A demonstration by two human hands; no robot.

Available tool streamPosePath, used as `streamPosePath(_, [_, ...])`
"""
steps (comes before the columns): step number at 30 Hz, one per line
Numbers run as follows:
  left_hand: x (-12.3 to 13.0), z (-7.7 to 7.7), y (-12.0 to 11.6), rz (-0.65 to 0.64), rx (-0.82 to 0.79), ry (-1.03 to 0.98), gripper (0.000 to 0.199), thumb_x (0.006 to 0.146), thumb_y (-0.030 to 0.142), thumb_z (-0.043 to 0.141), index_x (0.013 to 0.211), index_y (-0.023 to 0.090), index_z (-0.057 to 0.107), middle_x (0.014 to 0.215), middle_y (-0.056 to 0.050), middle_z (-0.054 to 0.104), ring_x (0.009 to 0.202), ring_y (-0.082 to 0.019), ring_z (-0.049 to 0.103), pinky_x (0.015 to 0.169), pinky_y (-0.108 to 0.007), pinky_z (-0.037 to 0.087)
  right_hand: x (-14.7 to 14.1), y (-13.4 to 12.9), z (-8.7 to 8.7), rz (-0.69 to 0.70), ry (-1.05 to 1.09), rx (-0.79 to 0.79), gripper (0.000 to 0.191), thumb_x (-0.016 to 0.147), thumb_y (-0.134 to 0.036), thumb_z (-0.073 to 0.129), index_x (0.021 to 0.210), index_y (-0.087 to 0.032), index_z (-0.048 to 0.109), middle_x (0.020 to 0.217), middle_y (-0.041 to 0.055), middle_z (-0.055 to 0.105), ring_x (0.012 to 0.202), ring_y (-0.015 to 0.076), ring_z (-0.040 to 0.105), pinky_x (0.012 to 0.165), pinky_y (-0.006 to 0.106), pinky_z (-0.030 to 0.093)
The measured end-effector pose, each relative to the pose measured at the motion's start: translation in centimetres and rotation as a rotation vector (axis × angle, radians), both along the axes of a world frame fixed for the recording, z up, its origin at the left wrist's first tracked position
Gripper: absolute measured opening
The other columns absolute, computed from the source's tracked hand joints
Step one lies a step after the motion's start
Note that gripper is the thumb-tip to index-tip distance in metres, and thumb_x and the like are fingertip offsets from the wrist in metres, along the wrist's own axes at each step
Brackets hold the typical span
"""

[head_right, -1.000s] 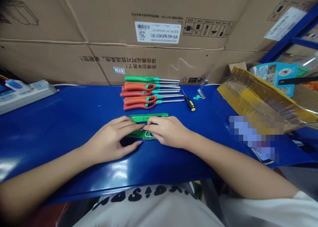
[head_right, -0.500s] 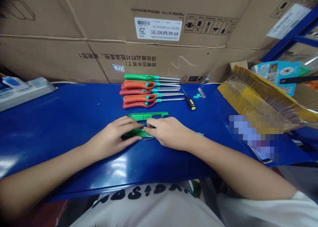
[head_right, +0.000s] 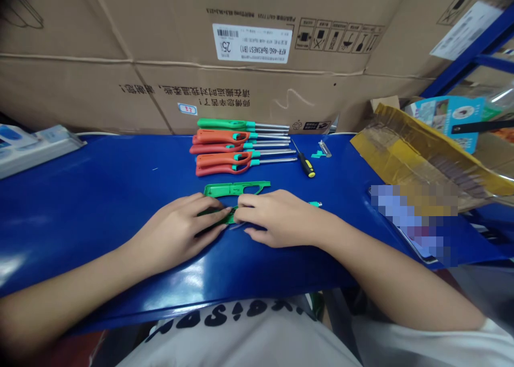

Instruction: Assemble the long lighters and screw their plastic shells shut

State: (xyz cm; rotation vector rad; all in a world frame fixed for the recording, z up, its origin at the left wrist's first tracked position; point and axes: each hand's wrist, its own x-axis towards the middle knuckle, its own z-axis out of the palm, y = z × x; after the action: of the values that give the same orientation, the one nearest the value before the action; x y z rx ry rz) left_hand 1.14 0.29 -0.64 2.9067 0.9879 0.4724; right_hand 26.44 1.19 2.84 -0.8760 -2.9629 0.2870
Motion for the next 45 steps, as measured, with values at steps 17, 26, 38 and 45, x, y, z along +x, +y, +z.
streamPosePath(17, [0.2,-0.3,-0.5,0.024,-0.220,-0.123,0.031,0.103,0.021,0.048,0.130,0.021,0.062,0.116,-0.011,0.063,0.101,-0.025,0.055,0.091,-0.043,0.052,0.0,1.3,-1.0,-0.443,0.478,-0.578,0.006,0.097,-0.024,0.056,0.094,-0.019,0.058,0.072,-0.0039,0.062,0.059,0.0081,0.059,0.055,0.019,0.044])
streamPosePath(26, [0.2,-0.1,-0.8,0.022,-0.212,-0.053,0.032,0.102,0.018,0.046,0.130,0.021,0.063,0.119,-0.011,0.060,0.100,-0.025,0.053,0.089,-0.043,0.051,0.4,2.1,-1.5,-0.218,0.407,-0.387,0.009,0.093,-0.014,0.060,0.088,-0.016,0.067,0.085,-0.0004,0.061,0.066,0.0067,0.050,0.060,0.020,0.041])
streamPosePath(38, [0.2,-0.2,-0.7,0.022,-0.191,-0.040,0.029,0.101,0.016,0.047,0.125,0.021,0.065,0.120,-0.010,0.060,0.102,-0.026,0.053,0.091,-0.043,0.051,0.2,2.0,-1.6,-0.223,0.353,-0.291,0.013,0.096,-0.017,0.060,0.084,-0.015,0.065,0.080,-0.0014,0.056,0.064,0.0075,0.047,0.061,0.022,0.038])
streamPosePath(45, [0.3,-0.1,-0.7,0.016,-0.184,-0.041,0.029,0.101,0.016,0.048,0.124,0.021,0.065,0.120,-0.010,0.060,0.103,-0.026,0.053,0.091,-0.043,0.051,0.0,2.0,-1.7,-0.202,0.337,-0.243,0.014,0.096,-0.017,0.061,0.082,-0.016,0.062,0.082,0.0000,0.058,0.069,0.0097,0.049,0.064,0.023,0.038])
